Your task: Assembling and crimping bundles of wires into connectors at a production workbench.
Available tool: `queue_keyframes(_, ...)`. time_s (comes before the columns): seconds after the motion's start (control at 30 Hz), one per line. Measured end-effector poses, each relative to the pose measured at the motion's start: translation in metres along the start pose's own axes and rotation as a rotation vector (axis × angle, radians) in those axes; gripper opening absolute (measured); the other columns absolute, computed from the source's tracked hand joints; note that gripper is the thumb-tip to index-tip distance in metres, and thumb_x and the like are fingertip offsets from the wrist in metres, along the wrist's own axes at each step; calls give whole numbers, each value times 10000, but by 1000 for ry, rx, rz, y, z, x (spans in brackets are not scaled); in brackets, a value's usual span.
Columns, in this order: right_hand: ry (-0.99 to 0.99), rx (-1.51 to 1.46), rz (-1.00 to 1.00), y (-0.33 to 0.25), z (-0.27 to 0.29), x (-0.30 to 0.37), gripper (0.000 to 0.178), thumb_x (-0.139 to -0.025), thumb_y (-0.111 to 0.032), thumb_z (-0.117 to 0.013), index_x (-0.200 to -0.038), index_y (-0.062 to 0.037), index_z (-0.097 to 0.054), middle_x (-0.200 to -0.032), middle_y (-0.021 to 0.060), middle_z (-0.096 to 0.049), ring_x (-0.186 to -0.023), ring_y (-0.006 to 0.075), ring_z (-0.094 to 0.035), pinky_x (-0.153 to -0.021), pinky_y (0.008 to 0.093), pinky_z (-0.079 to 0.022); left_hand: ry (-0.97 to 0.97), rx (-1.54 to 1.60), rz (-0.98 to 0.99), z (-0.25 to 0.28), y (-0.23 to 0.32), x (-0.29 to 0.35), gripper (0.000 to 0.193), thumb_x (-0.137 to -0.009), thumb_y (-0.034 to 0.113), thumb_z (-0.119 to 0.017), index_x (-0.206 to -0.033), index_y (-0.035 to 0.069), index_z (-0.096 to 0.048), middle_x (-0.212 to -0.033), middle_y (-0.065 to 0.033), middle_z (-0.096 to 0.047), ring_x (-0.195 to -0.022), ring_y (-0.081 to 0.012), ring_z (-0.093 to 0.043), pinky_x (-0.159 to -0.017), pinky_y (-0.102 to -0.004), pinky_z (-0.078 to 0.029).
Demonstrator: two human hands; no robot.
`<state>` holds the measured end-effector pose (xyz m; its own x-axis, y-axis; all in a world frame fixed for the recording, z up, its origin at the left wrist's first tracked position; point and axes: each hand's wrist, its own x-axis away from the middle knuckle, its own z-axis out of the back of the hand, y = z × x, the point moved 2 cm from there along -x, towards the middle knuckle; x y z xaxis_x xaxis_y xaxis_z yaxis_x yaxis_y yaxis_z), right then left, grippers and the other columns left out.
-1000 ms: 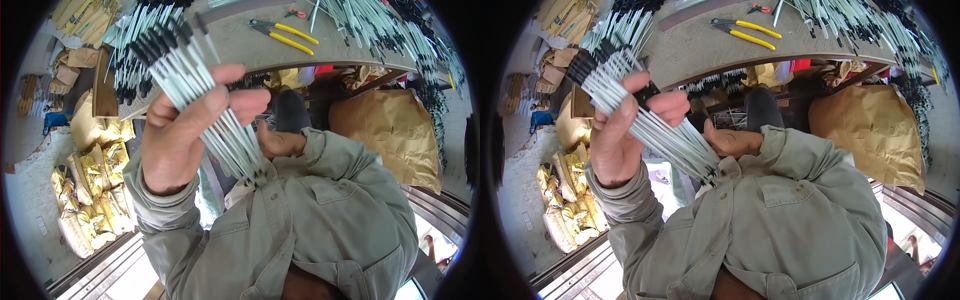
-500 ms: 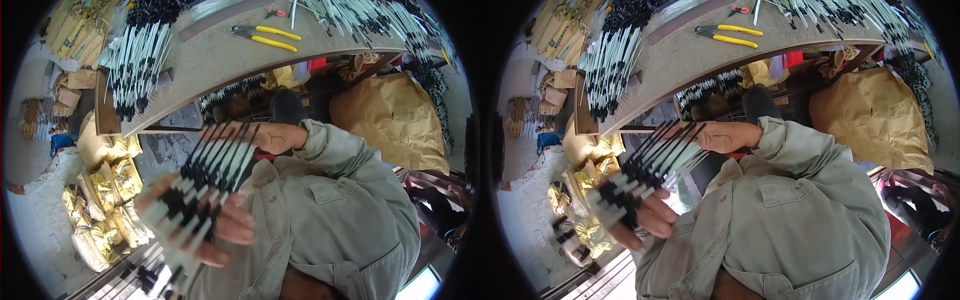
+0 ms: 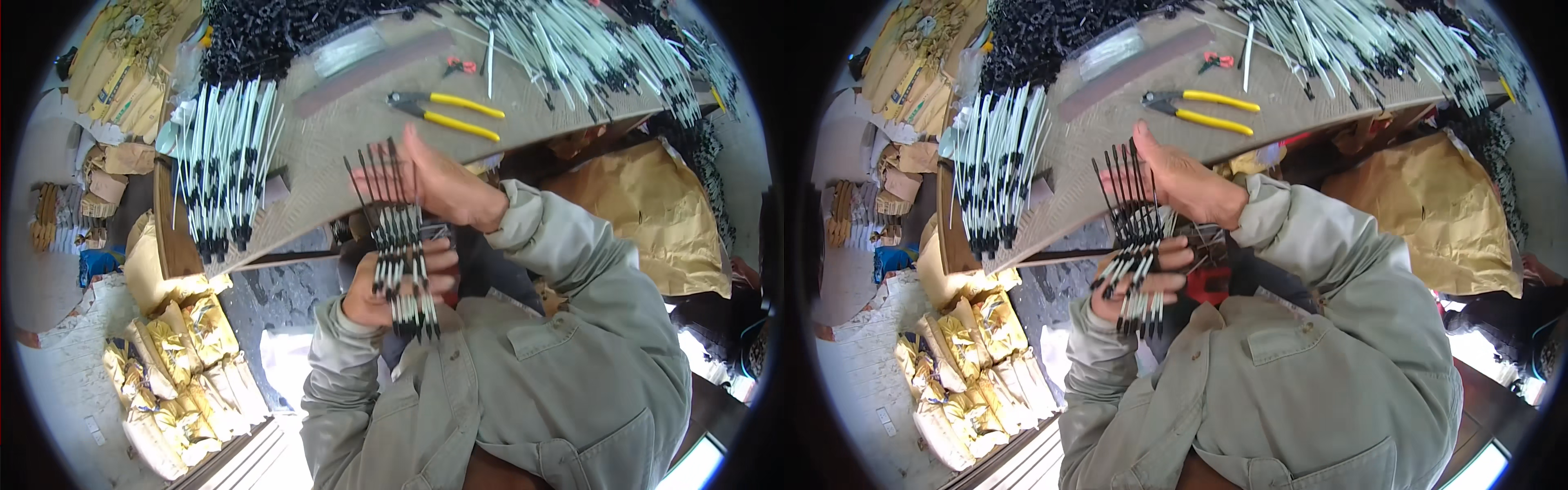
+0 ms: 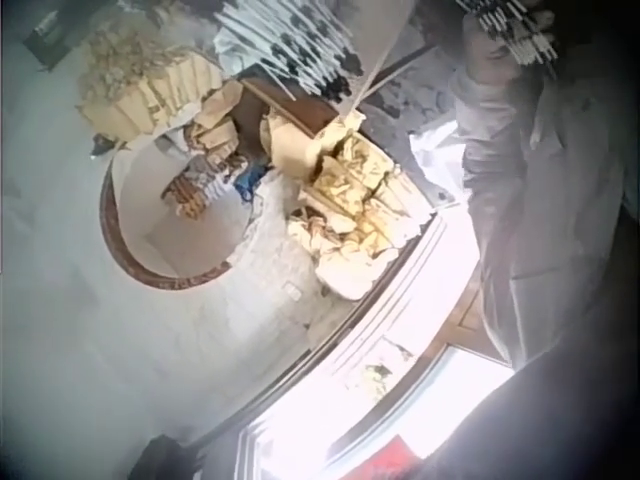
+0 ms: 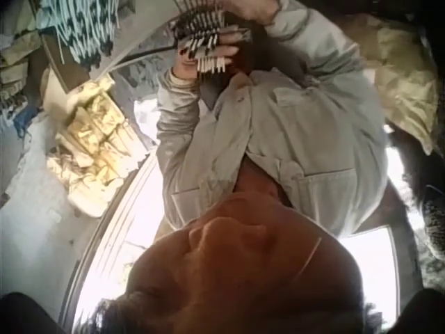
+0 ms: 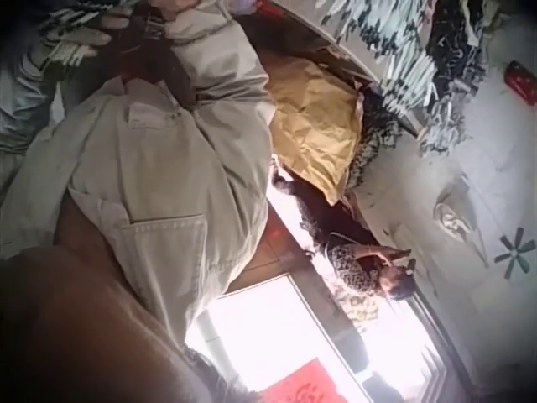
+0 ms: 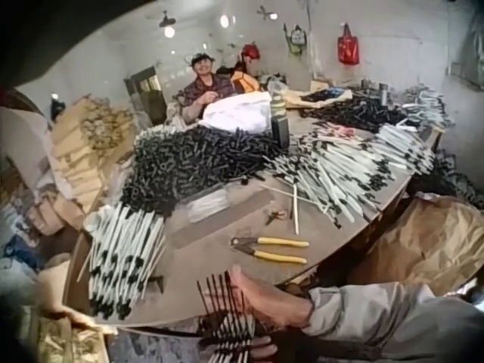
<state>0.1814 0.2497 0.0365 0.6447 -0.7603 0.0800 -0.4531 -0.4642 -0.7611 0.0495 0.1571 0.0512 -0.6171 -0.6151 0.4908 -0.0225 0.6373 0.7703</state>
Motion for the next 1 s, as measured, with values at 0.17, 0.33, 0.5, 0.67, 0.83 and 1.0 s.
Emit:
queue_keyframes(0.17,282,530,248,-64,44,-50,635,-922,-474,-329,-1277,53,-343,-1274,177,-445,-1166,219,-463,-1007,300,-325,-28,-429,-1036,42,6,-36,272,-743,-51,-634,-1014,-61,-612,-1112,-196,-580,-1029,-286,-573,-904,-359,-435)
queue_keyframes(0.33,144,829,333,-129,67,-131,409,-892,-321,-488,-1077,33,-576,-1094,120,-594,-1035,195,-557,-907,309,-416,272,-96,-736,33,10,-27,260,-806,-58,-547,-1064,-77,-569,-994,-202,-622,-960,-271,-598,-888,-360,-438)
queue_keyframes(0.5,277,1848,356,-120,63,-190,194,-765,-187,-539,-799,-32,-651,-827,138,-644,-805,280,-619,-682,360,-493,292,26,-736,29,12,-26,283,-847,28,-522,-1104,-90,-529,-975,-208,-623,-947,-281,-599,-851,-362,-450)
queue_keyframes(0.67,266,2157,519,-110,101,-227,140,-728,-239,-573,-750,-111,-624,-784,111,-615,-758,295,-601,-659,421,-487,272,-93,-690,36,23,-31,343,-891,146,-486,-1125,-103,-508,-980,-231,-618,-935,-249,-595,-870,-337,-432)
queue_keyframes(0.83,187,2135,581,-115,86,-222,133,-703,-220,-604,-751,-96,-613,-822,99,-607,-801,287,-592,-696,406,-482,265,-9,-754,42,19,-30,377,-906,201,-479,-1137,-96,-507,-966,-233,-620,-907,-240,-604,-846,-342,-453)
queue_keyframes(1.0,196,2156,368,-113,96,-225,88,-705,-187,-601,-750,-113,-612,-821,78,-597,-835,270,-587,-692,392,-481,252,-68,-750,44,18,-39,398,-895,241,-512,-1128,-82,-523,-933,-221,-629,-860,-249,-620,-807,-358,-485)
